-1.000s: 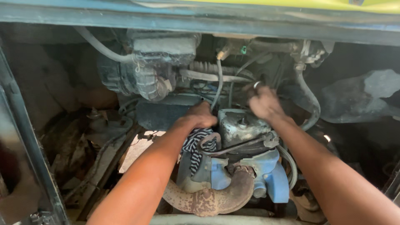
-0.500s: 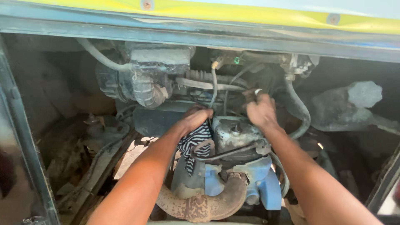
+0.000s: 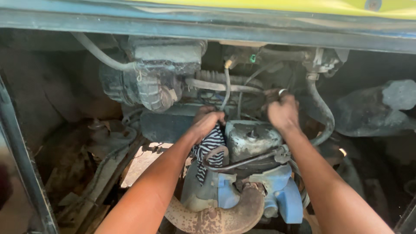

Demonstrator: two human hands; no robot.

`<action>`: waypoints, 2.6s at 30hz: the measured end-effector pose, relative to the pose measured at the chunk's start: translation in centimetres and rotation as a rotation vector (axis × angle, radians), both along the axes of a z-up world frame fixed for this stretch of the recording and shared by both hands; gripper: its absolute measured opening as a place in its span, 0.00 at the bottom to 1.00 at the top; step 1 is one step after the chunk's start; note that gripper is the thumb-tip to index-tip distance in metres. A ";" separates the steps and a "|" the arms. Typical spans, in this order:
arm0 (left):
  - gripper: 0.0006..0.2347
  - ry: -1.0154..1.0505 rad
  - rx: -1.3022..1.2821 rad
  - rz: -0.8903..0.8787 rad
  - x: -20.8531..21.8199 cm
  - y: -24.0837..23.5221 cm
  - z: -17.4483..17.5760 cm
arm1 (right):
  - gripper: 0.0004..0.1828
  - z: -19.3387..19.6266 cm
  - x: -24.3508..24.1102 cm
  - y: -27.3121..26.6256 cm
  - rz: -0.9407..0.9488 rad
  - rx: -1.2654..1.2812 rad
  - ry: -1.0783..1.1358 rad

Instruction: The person works inside the open engine compartment of a yellow auto-rickshaw, using a wrench to tighten or loosen bolts on the engine block. They use a striped cloth to wipe parts and handle hoses and wires while adjusting components.

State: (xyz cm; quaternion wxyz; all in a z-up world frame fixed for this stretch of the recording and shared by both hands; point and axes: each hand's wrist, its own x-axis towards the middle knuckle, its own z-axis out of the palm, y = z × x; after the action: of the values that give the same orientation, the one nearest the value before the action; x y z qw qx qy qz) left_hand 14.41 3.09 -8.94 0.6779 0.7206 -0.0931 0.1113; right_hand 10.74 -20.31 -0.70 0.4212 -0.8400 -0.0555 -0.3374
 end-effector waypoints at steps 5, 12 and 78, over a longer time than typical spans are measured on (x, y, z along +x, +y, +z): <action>0.19 -0.037 0.291 0.075 -2.7 -0.2 2.1 | 0.14 -0.6 1.2 -1.0 0.076 0.207 -0.006; 0.40 0.192 0.425 0.316 -4.5 4.4 1.4 | 0.16 -0.8 1.2 -1.2 0.146 0.147 0.027; 0.04 0.329 -1.195 -0.195 -21.5 8.2 -2.8 | 0.23 6.0 -15.3 18.2 0.369 0.170 0.362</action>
State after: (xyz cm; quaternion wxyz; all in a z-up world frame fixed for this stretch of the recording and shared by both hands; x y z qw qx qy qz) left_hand -7.07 11.28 -11.72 0.9762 0.2131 0.0252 -0.0305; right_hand -4.56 -2.09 5.31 0.5476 -0.8240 -0.1031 -0.1028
